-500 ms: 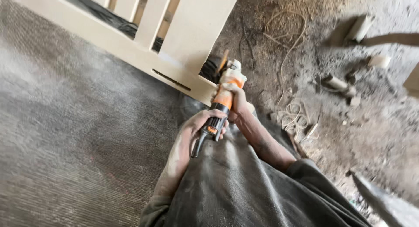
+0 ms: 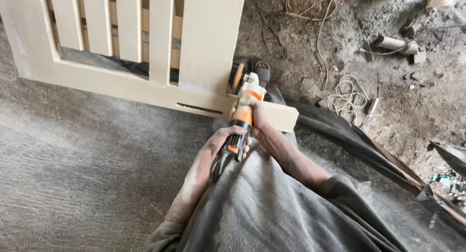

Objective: The person uses an electric orbital sander to smooth the surface of a light-colored wooden door. They move the tool along the vertical frame and horizontal slats, generating sawdust on the floor.

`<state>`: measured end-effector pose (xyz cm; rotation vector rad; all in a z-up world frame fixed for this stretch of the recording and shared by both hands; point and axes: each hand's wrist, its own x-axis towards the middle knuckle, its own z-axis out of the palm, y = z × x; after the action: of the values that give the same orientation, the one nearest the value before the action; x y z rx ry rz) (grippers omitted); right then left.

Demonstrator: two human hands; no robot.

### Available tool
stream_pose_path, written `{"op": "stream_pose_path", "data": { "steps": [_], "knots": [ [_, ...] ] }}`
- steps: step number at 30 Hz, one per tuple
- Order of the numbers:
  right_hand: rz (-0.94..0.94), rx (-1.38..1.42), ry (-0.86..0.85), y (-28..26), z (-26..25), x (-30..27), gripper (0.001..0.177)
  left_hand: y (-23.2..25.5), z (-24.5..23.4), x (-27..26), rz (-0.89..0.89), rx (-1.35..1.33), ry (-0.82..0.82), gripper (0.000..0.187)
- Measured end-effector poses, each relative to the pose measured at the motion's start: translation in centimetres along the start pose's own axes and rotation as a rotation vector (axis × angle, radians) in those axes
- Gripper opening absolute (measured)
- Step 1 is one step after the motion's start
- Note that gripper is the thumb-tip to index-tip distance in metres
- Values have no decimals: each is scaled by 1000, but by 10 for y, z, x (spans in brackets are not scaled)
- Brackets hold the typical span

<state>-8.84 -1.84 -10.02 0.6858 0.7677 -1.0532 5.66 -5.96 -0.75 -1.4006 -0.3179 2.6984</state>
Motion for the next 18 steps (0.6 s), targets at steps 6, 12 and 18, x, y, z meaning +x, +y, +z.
{"op": "stream_pose_path", "data": {
  "steps": [6, 12, 18],
  "knots": [
    [62, 11, -4, 5, 2, -10, 29, -6, -1, -2, 19, -1, 8, 38],
    [20, -40, -34, 3, 1, -1, 30, -8, 7, -9, 62, -6, 72, 43],
    [85, 20, -31, 2, 10, -3, 30, -8, 9, -15, 48, -51, 59, 43]
  ]
}}
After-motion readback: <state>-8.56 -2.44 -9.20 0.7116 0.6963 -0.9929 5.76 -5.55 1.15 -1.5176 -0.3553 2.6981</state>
